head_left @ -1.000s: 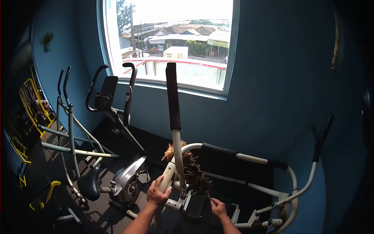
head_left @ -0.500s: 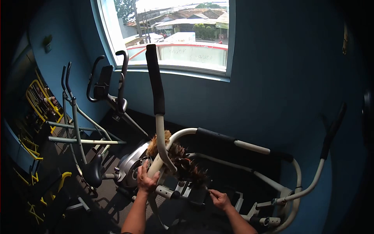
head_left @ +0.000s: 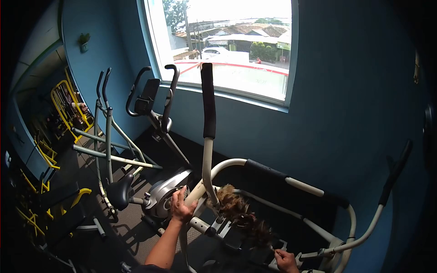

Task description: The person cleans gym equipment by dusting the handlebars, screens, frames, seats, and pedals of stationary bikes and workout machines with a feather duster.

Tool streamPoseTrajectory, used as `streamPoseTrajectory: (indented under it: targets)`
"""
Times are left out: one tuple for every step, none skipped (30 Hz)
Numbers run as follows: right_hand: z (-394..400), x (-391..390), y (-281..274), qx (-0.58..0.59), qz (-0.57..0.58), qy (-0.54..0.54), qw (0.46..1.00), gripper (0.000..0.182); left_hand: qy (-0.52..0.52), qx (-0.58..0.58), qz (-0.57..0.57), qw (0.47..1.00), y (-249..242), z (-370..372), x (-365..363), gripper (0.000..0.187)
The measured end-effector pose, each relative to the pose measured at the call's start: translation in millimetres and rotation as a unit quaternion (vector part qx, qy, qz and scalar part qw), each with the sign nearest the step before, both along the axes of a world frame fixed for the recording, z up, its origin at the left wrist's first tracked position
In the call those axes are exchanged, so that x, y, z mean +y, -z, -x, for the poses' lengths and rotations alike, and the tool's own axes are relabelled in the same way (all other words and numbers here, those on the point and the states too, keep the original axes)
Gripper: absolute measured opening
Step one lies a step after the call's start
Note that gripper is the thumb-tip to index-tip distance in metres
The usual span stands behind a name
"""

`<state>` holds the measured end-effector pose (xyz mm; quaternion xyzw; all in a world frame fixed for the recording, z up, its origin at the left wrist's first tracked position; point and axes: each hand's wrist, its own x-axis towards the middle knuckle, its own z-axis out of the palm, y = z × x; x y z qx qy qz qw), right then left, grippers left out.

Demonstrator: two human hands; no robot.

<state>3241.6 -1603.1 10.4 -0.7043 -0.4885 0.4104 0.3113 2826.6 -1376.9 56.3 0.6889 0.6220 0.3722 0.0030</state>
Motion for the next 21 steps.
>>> streamPoseTrajectory:
  targets:
    - [-9.6,-17.7,-10.6,0.01,0.008,0.015,1.0,0.024,0.0,0.005,0.002,1.0,0.0,0.4,-0.4,0.073]
    - [-20.2,-35.1,-8.7,0.012,-0.056,0.015,0.998,0.025,-0.006,0.005,0.002,1.0,-0.7,0.7,-1.8,0.073]
    - [-25.7,-48.8,-8.4,0.017,-0.119,0.018,0.993,0.026,0.003,-0.007,0.013,1.0,-2.2,1.1,-2.6,0.074]
    - [-25.7,-53.1,-21.7,0.018,-0.119,0.017,0.993,0.026,0.013,-0.018,0.023,0.999,-4.3,1.3,-1.9,0.075]
    - [-26.0,-52.0,-40.7,0.01,-0.09,-0.023,0.996,0.025,0.024,-0.031,0.033,0.999,-5.6,1.4,-1.4,0.076]
    - [-25.2,-47.9,-54.9,0.001,-0.061,-0.061,0.996,0.024,0.03,-0.03,0.027,0.999,-5.3,3.5,-0.6,0.078]
    - [-20.9,-39.2,-61.5,0.0,-0.062,-0.058,0.996,0.024,0.033,-0.031,0.026,0.999,-7.3,4.1,-0.7,0.078]
    - [-13.1,-27.8,-65.2,-0.088,-0.028,-0.086,0.992,0.025,0.047,-0.072,0.061,0.994,-10.5,3.6,-1.8,0.079]
    - [-4.6,-16.4,-66.5,-0.175,0.008,-0.113,0.978,0.025,0.06,-0.113,0.096,0.987,-13.5,1.8,-3.2,0.079]
    - [5.9,-2.9,-67.3,-0.197,-0.024,-0.121,0.973,0.024,0.059,-0.097,0.084,0.99,-16.3,-0.7,-4.9,0.078]
    - [16.9,7.9,-73.1,-0.198,-0.025,-0.12,0.972,0.024,0.06,-0.098,0.083,0.99,-16.1,-1.9,-4.3,0.078]
    - [30.8,21.4,-86.7,-0.207,-0.05,-0.14,0.967,0.022,0.065,-0.085,0.085,0.991,-16.0,-1.8,-5.4,0.076]
    - [38.1,32.1,-97.0,-0.215,-0.076,-0.161,0.96,0.02,0.068,-0.07,0.085,0.992,-17.2,-0.2,-6.2,0.075]
    - [33.0,37.9,-102.8,-0.238,-0.078,-0.144,0.957,0.016,0.07,-0.08,0.083,0.991,-18.1,-0.6,-6.8,0.072]
    - [22.3,39.3,-116.7,-0.27,-0.074,-0.153,0.948,0.017,0.068,-0.079,0.104,0.989,-14.4,2.8,-5.5,0.072]
    - [8.0,34.8,-119.7,-0.262,-0.092,-0.142,0.95,0.017,0.072,-0.073,0.097,0.99,-14.9,3.3,-5.0,0.071]
    - [-2.3,30.5,-124.1,-0.256,-0.107,-0.131,0.952,0.018,0.076,-0.069,0.09,0.991,-14.3,2.7,-5.3,0.07]
    - [-8.0,26.0,-129.0,-0.258,-0.108,-0.136,0.951,0.018,0.074,-0.068,0.083,0.991,-11.9,3.0,-3.6,0.067]
    - [-12.1,21.3,-135.6,-0.236,-0.126,-0.142,0.953,0.019,0.071,-0.071,0.084,0.991,-9.7,4.1,-1.6,0.067]
    - [-14.7,18.7,-139.0,-0.213,-0.141,-0.147,0.955,0.019,0.082,-0.066,0.071,0.992,-7.3,6.0,-0.1,0.067]
    - [-11.2,20.2,-140.3,-0.215,-0.14,-0.152,0.955,0.019,0.092,-0.061,0.058,0.992,-2.5,8.7,1.9,0.066]
